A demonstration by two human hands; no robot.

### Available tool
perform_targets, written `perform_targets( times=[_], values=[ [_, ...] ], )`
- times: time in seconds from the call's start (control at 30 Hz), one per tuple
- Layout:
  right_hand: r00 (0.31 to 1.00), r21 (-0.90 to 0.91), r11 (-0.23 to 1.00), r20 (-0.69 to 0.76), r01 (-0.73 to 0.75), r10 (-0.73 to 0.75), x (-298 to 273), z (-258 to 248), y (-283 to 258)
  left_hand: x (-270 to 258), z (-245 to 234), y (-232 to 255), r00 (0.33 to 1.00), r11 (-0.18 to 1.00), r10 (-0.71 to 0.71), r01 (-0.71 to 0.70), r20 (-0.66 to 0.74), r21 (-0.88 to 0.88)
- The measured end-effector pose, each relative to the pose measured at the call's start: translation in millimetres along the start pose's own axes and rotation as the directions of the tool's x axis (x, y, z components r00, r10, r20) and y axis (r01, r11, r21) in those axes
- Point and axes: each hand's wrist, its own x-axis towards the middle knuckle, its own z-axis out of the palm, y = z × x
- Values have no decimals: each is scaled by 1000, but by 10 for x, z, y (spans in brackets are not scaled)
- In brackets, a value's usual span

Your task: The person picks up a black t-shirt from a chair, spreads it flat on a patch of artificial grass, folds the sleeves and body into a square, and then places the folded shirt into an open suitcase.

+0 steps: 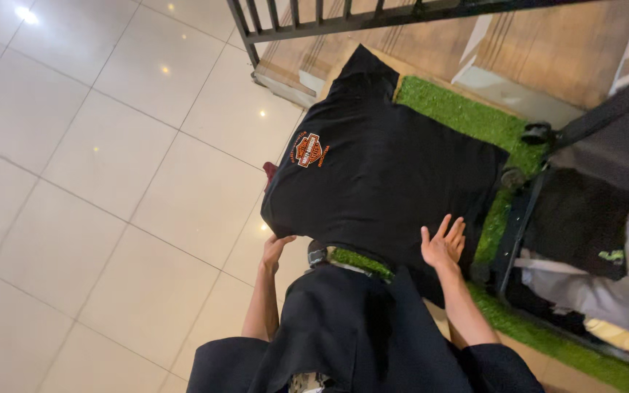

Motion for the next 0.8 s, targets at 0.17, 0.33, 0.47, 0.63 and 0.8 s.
perform_targets(
  times=[0.17, 0.33, 0.47, 0.63, 0.8],
  values=[
    [991, -61, 998, 132, 28, -20, 22, -231, 17, -315, 93, -148, 985, 1000, -13, 8, -172, -29],
    [879, 36, 878, 3, 477, -478, -285, -550, -451, -546, 1, -389, 964, 995, -26, 49, -263, 82],
    [592, 133, 601, 99, 788, -800, -701, -663, -1161, -725, -47, -527, 942, 991, 13, 31, -335, 127],
    [192, 179, 234, 224, 955, -956, -1050, -466, -1766, -950, 70, -423, 936, 960, 113, -189, -334, -206],
    [144, 179, 231, 400, 956, -905, -1155, -93, -1998, -1105, 285, -204, 864, 889, 231, -375, -448, -264]
  ],
)
